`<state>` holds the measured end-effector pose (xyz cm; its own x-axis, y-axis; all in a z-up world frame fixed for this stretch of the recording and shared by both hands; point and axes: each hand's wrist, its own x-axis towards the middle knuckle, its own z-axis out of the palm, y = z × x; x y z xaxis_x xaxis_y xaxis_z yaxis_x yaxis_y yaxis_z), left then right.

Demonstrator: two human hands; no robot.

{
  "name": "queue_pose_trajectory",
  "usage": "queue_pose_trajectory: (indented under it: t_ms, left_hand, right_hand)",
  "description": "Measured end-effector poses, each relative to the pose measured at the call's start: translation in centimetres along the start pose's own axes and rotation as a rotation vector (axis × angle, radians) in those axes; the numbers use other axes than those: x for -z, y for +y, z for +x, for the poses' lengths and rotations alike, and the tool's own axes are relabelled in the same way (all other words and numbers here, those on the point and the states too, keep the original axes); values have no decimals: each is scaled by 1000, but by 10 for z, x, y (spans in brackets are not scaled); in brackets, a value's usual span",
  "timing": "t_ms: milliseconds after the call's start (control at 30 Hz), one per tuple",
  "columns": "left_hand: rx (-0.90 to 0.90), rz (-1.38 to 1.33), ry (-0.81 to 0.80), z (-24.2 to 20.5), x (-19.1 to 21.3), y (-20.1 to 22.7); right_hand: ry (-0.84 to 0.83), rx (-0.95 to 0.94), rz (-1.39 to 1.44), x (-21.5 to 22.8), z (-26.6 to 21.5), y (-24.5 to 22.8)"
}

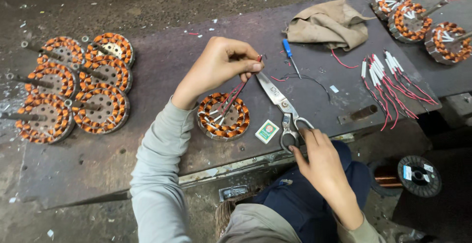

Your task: The person sits at a workbench and wires a motor stator by inserting white plastic sleeves over copper coil ends, twisting wires together, and trimming excess wire with shears. The person repeats this process for multiple coil pairs on the stator.

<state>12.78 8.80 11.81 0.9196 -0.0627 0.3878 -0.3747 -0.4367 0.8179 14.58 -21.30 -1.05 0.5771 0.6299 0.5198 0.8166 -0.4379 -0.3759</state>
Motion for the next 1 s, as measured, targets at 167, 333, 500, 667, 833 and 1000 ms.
queue_pose_trajectory:
  t_ms: [167, 333, 500, 667, 833, 1000]
  left_hand:
    - [-1, 10, -26, 5, -3, 3]
    - [136, 114, 14, -4, -2, 12]
    - [266, -66, -14, -9, 6, 4]
    - [173, -209, -136, -9, 28, -18]
    - [220, -151, -89, -7, 26, -26]
    - [246, -148, -4, -7, 23, -34]
  right_hand:
    - [-232, -173, -107, -5, -7, 20]
    - [-395, -389, -158, -14, -9, 32]
    - [-328, -493, -130, -18, -16, 44]
    - [-278, -597, 199, -23, -27, 66]
    - [-243, -827, 778, -27, -31, 73]
    - [-183, -400, 700, -13, -5, 82]
